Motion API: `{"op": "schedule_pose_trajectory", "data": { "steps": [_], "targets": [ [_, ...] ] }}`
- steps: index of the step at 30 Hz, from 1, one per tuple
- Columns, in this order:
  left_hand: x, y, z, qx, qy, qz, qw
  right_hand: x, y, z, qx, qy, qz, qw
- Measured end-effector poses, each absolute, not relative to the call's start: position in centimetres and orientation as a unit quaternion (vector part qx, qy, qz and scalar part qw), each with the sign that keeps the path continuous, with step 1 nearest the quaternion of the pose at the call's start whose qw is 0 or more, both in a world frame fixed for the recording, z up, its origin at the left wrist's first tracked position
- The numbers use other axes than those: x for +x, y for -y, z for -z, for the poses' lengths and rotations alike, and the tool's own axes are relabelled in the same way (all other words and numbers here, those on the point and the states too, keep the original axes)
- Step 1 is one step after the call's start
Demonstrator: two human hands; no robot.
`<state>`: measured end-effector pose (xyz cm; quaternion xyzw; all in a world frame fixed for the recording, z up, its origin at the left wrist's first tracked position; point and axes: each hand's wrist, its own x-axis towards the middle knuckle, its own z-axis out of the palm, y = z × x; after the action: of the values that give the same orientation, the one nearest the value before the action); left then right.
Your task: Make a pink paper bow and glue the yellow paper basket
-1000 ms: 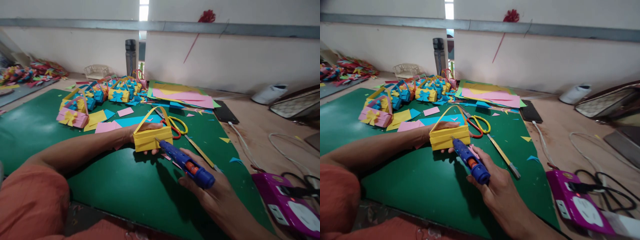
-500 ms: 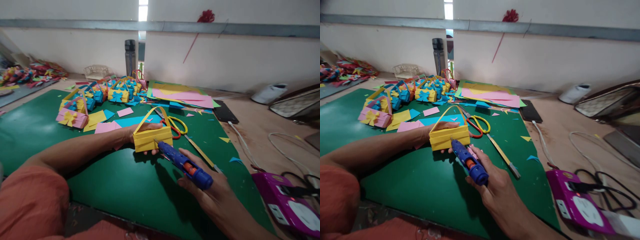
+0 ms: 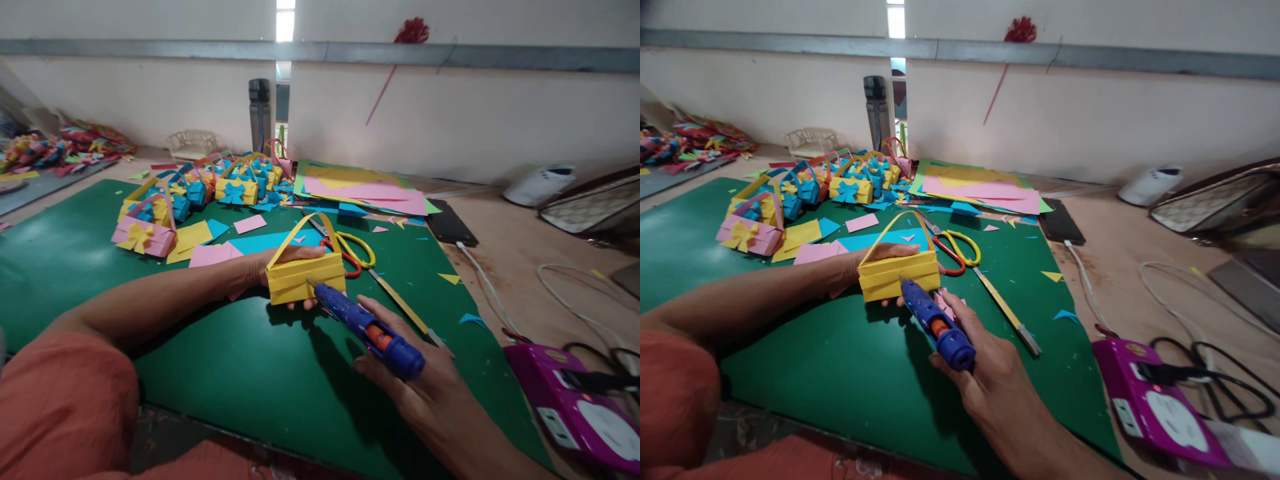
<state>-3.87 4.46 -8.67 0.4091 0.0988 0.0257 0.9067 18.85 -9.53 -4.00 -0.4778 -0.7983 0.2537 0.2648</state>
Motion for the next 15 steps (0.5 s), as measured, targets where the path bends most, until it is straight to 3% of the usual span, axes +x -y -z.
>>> {"op": "schedule_pose_trajectory", "data": {
  "steps": [15],
  "targets": [
    [-3.70,-4.16,8.23,0.412,-0.117,-0.040,0.903,18.74,9.41,4.23,-0.470,0.807,-0.233,0.271]
  ]
}}
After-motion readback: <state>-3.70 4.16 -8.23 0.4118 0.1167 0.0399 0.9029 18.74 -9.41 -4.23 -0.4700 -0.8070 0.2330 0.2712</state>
